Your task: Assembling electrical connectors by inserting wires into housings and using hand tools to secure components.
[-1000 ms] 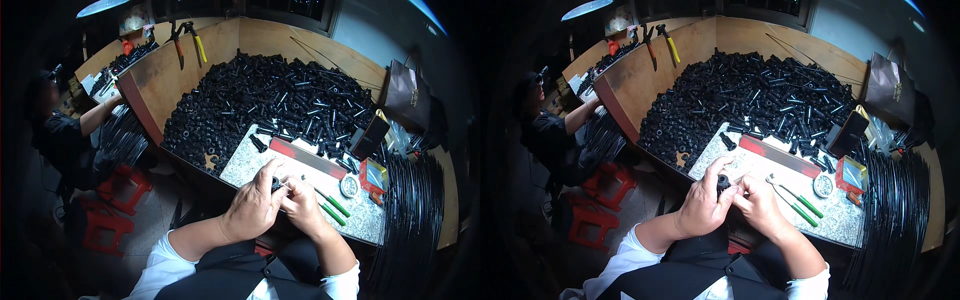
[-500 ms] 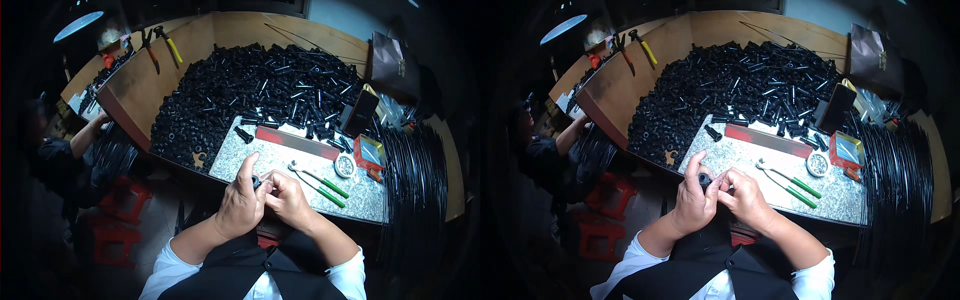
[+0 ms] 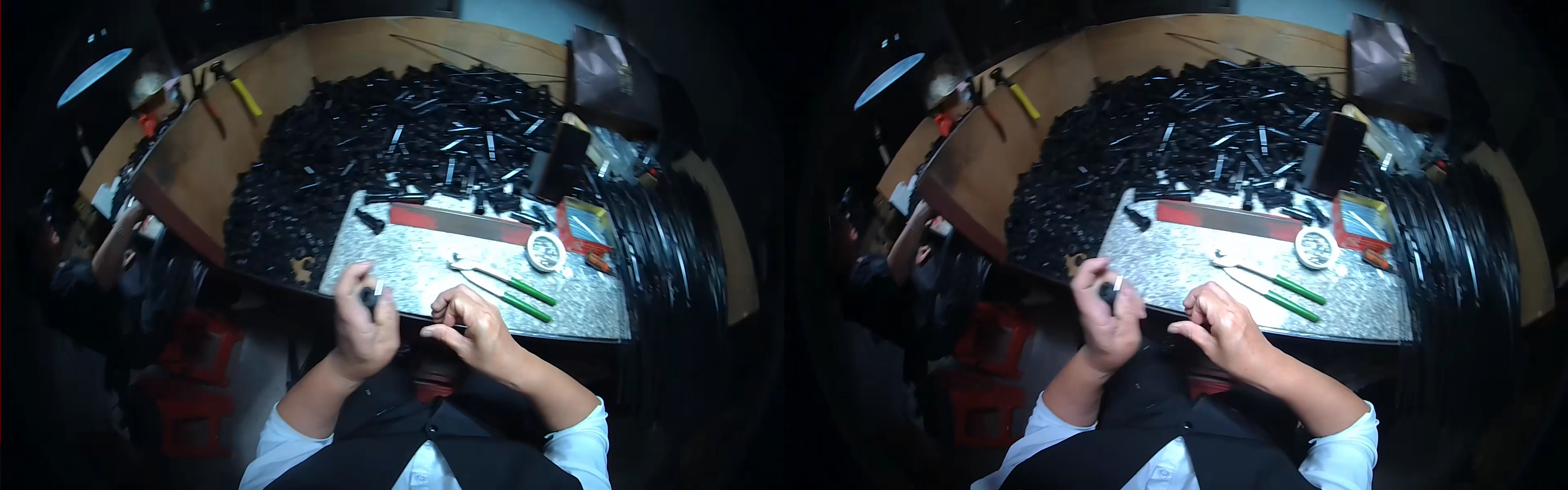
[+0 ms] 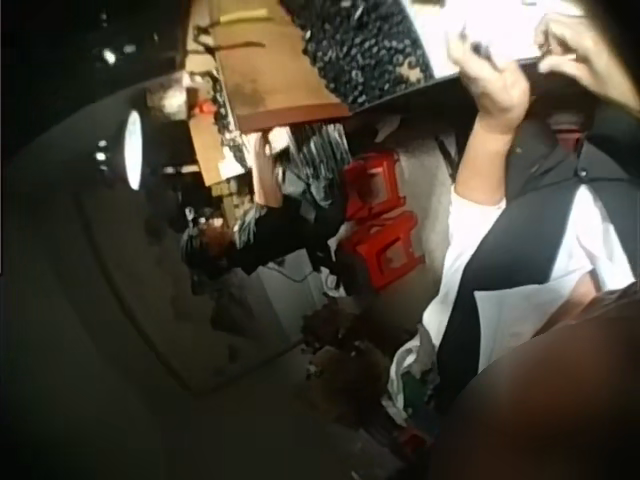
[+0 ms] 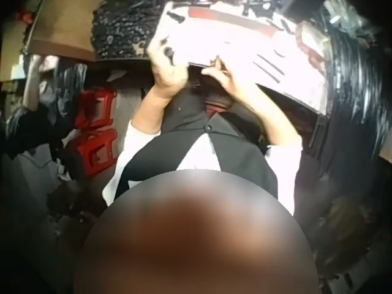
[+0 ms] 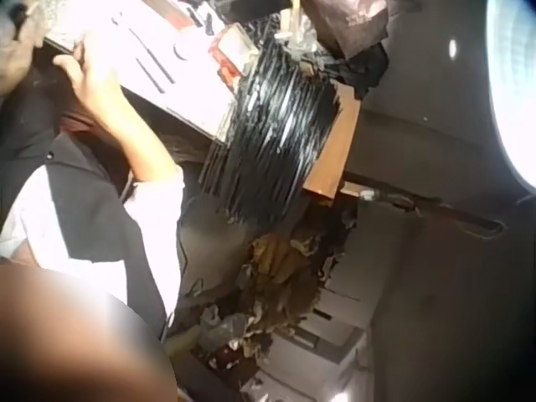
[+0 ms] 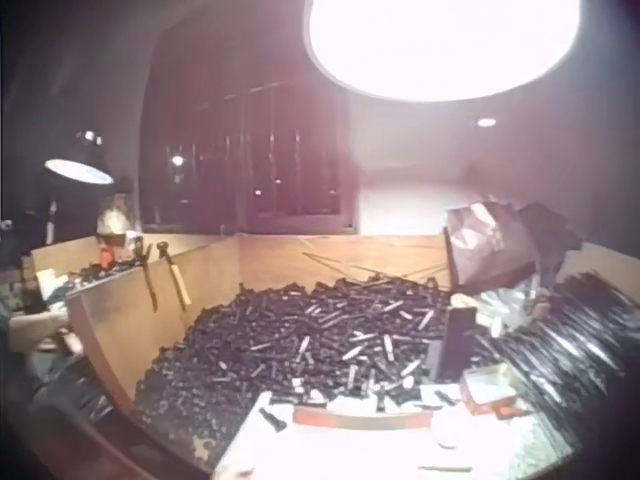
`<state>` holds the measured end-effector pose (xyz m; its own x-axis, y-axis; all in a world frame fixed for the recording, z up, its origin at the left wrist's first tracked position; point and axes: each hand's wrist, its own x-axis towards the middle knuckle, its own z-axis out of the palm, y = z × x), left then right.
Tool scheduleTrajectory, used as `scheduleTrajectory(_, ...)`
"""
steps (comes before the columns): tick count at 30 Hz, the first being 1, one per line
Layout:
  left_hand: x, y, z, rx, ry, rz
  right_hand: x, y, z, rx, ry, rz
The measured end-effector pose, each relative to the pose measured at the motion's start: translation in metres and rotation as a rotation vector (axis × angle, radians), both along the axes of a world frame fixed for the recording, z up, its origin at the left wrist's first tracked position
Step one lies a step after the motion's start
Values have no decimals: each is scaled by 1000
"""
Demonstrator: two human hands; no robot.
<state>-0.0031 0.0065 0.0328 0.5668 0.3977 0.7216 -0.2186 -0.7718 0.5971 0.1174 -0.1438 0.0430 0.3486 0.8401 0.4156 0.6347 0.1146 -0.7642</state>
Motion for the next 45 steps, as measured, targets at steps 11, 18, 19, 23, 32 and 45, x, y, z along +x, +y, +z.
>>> scheduleTrajectory(11, -8, 20, -7, -579, -68, -258, 65, -74, -20, -550, -612, -427)
scheduleTrajectory(18, 1, 7, -3, -528, 17, -426, 72, -69, -34, -475, -833, -384)
scheduleTrajectory(19, 0, 6, -3, -529, 17, -421, 72, -69, -31, -363, -817, -382)
scheduleTrajectory(23, -5, 7, -5, -589, 18, -469, 56, -65, -11, -264, -420, -424)
scheduleTrajectory(32, 10, -9, -29, -464, 143, -347, 30, -53, 24, -173, -152, -183)
scheduleTrajectory(45, 1, -18, -23, -741, 154, -488, 35, -56, 29, -110, -1235, -482)
